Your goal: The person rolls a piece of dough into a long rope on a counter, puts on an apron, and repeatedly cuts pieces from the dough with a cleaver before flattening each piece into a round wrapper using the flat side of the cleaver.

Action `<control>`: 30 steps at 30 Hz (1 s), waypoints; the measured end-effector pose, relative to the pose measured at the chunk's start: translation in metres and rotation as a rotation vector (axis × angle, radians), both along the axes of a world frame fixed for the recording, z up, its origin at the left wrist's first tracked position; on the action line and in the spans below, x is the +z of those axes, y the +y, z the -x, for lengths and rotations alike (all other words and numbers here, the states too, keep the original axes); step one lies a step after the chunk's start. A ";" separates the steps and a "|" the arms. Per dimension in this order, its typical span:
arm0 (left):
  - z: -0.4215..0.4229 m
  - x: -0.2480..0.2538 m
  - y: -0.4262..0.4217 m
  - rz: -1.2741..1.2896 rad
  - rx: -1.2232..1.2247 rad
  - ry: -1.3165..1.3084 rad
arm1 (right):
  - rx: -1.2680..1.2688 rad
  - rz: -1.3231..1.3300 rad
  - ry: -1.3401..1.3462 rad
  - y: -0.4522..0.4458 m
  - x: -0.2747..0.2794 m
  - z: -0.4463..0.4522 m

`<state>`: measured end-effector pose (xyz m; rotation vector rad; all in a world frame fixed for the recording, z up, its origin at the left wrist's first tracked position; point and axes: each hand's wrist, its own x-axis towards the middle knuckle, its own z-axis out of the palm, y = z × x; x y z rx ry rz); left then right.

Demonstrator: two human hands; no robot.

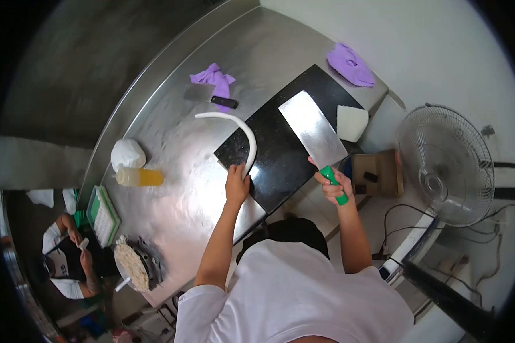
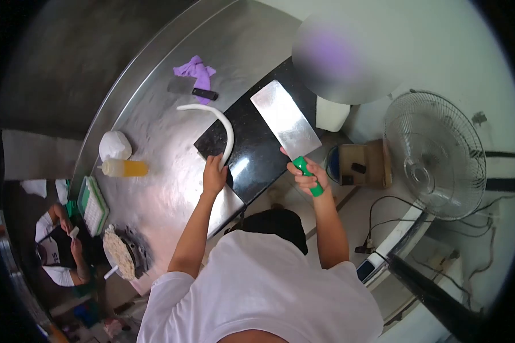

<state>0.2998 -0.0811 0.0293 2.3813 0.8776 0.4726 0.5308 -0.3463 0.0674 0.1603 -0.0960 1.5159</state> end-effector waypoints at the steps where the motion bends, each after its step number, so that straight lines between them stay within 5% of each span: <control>1: 0.009 0.005 -0.004 0.033 0.039 0.032 | 0.041 -0.021 0.008 0.005 -0.003 0.003; 17: 0.049 -0.026 -0.039 0.457 0.312 -0.472 | 0.223 0.308 -0.496 0.106 0.037 0.116; 19: 0.053 -0.005 -0.040 -0.080 0.252 -0.375 | 0.166 0.337 -0.677 0.113 0.047 0.132; 20: 0.058 -0.015 -0.045 -0.078 0.253 -0.384 | 0.118 0.358 -0.799 0.116 0.048 0.139; 22: 0.063 -0.032 -0.055 0.936 0.259 -0.588 | 0.105 0.302 -0.886 0.128 0.039 0.143; 23: 0.062 -0.029 -0.060 0.942 0.266 -0.604 | 0.090 0.354 -0.933 0.134 0.044 0.149; 25: 0.068 0.043 -0.074 1.496 0.362 -0.645 | 0.127 0.389 -0.970 0.143 0.041 0.147; 30: 0.042 0.064 -0.078 1.129 0.650 -0.579 | 0.087 0.256 -1.256 0.179 0.020 0.141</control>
